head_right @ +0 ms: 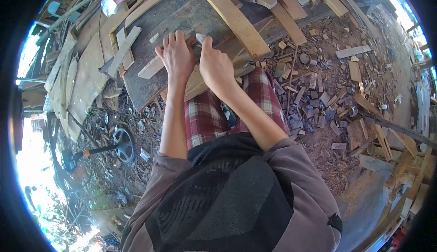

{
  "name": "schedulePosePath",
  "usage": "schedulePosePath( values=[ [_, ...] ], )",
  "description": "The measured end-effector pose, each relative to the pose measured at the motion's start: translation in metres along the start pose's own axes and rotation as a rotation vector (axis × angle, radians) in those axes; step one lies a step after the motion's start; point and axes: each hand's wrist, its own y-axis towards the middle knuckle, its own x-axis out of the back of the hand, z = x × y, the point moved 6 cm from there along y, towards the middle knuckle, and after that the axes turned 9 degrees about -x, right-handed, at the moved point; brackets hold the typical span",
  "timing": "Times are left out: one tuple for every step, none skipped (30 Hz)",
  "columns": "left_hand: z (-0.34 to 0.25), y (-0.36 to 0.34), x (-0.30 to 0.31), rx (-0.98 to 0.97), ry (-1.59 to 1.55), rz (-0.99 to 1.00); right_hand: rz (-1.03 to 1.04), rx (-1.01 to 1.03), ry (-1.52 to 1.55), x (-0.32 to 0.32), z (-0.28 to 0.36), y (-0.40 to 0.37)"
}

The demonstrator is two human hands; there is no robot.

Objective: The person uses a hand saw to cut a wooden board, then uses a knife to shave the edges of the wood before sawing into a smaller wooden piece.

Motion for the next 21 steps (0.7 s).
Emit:
schedulePosePath(
  values=[
    [0.000,0.001,0.000,-0.004,0.009,-0.021,0.001,-0.017,0.014,0.000,-0.001,0.000],
    [0.000,0.001,-0.003,-0.005,0.021,-0.039,0.007,-0.033,0.029,0.000,-0.002,-0.001],
    [0.000,0.000,-0.001,-0.006,0.034,-0.055,0.015,-0.049,0.045,-0.001,-0.004,-0.003],
    [0.001,0.000,-0.001,0.001,0.034,-0.033,0.016,-0.049,0.069,-0.001,-0.006,-0.003],
    [0.002,0.000,-0.001,0.006,0.032,-0.013,0.029,-0.054,0.066,-0.002,-0.007,-0.004],
    [0.001,0.002,-0.001,0.011,0.027,0.003,0.040,-0.056,0.059,-0.002,-0.008,-0.004],
    [0.000,0.004,-0.001,0.010,0.022,-0.002,0.049,-0.058,0.052,-0.001,-0.009,-0.002],
    [0.000,0.004,-0.001,0.009,0.018,-0.004,0.042,-0.053,0.058,0.000,-0.009,-0.001],
    [0.000,0.002,0.000,0.012,0.015,-0.002,0.041,-0.048,0.065,0.000,-0.008,-0.002],
    [0.001,0.002,0.000,0.025,-0.004,0.013,0.041,-0.041,0.070,0.000,-0.008,-0.003],
    [0.002,0.003,0.000,0.038,-0.022,0.025,0.044,-0.040,0.072,0.000,-0.008,-0.004],
    [0.003,0.005,0.000,0.051,-0.038,0.034,0.044,-0.036,0.075,-0.001,-0.008,-0.005],
    [0.002,0.006,0.002,0.050,-0.029,0.022,0.041,-0.032,0.080,-0.002,-0.008,-0.006],
    [0.000,0.004,0.002,0.047,-0.020,0.008,0.045,-0.047,0.068,-0.002,-0.010,-0.007],
    [0.000,0.003,0.003,0.043,-0.012,-0.005,0.048,-0.063,0.056,-0.003,-0.013,-0.010],
    [0.001,0.003,0.003,0.042,-0.029,-0.015,0.053,-0.078,0.043,-0.003,-0.017,-0.013],
    [0.004,0.005,0.001,0.041,-0.033,-0.014,0.073,-0.093,0.045,-0.005,-0.022,-0.020],
    [0.006,0.006,0.000,0.042,-0.040,-0.009,0.096,-0.111,0.044,-0.007,-0.029,-0.030],
    [0.007,0.008,-0.001,0.045,-0.050,-0.008,0.117,-0.127,0.038,-0.007,-0.037,-0.039],
    [0.006,0.010,-0.001,0.042,-0.054,-0.021,0.119,-0.125,0.024,-0.004,-0.044,-0.048],
    [0.007,0.010,-0.002,0.040,-0.056,-0.031,0.123,-0.126,0.012,-0.002,-0.051,-0.059]
  ],
)
